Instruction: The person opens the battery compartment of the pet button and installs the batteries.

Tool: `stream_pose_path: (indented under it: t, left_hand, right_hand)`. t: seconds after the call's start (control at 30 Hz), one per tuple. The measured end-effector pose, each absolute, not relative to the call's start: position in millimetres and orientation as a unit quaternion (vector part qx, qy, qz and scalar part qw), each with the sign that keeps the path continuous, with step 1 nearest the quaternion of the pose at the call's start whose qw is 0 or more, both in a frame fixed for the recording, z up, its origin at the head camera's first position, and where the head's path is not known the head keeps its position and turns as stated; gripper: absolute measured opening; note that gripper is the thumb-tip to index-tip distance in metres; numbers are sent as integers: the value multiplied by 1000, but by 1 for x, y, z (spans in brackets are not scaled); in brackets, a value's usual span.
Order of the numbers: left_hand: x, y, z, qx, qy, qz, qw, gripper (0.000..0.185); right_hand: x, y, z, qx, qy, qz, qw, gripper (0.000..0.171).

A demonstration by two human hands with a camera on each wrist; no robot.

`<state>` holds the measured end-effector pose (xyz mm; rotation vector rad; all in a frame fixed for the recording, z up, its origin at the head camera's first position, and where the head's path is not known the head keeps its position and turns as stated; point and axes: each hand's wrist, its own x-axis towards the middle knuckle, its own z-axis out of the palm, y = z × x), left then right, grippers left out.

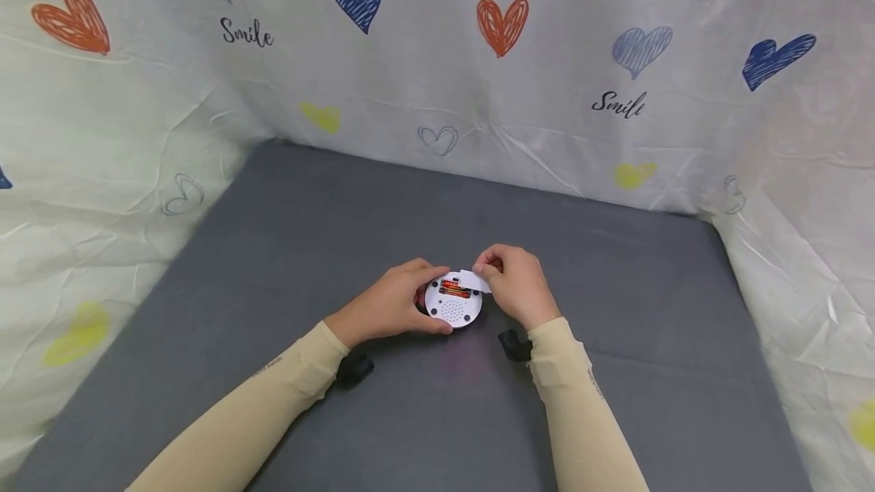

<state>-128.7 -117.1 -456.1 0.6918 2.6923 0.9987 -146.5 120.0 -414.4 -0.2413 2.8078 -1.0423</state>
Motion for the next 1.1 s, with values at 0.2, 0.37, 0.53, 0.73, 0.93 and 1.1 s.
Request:
stream_pose_path:
  t: [0.2,0.37,0.53,0.73,0.93,1.1]
  left_hand:
    - [-128,-118,-456,241,904,341,92,95]
    - [-128,-118,-456,243,903,341,92,96]
    - [-129,-118,-457,244,904,338,94,96]
    - [-130,-118,-458,249,903,337,89,96]
    - [-129,-118,-458,246,903,339,94,95]
    - [-128,-118,-456,248,903,339,90,95]
  right_hand:
    - [-146,101,-422,-105,928,-351,60,10]
    - [-144,92,-427,-109,931,-345,46,9]
    - [-143,88,-431,-110,934,-338,36,8]
    - [-142,88,-433,-111,938,-327,24,8]
    - [-142,89,-437,-104,937,-332,22,9]
    - [-144,94,-444,-76,929,-358,54,19]
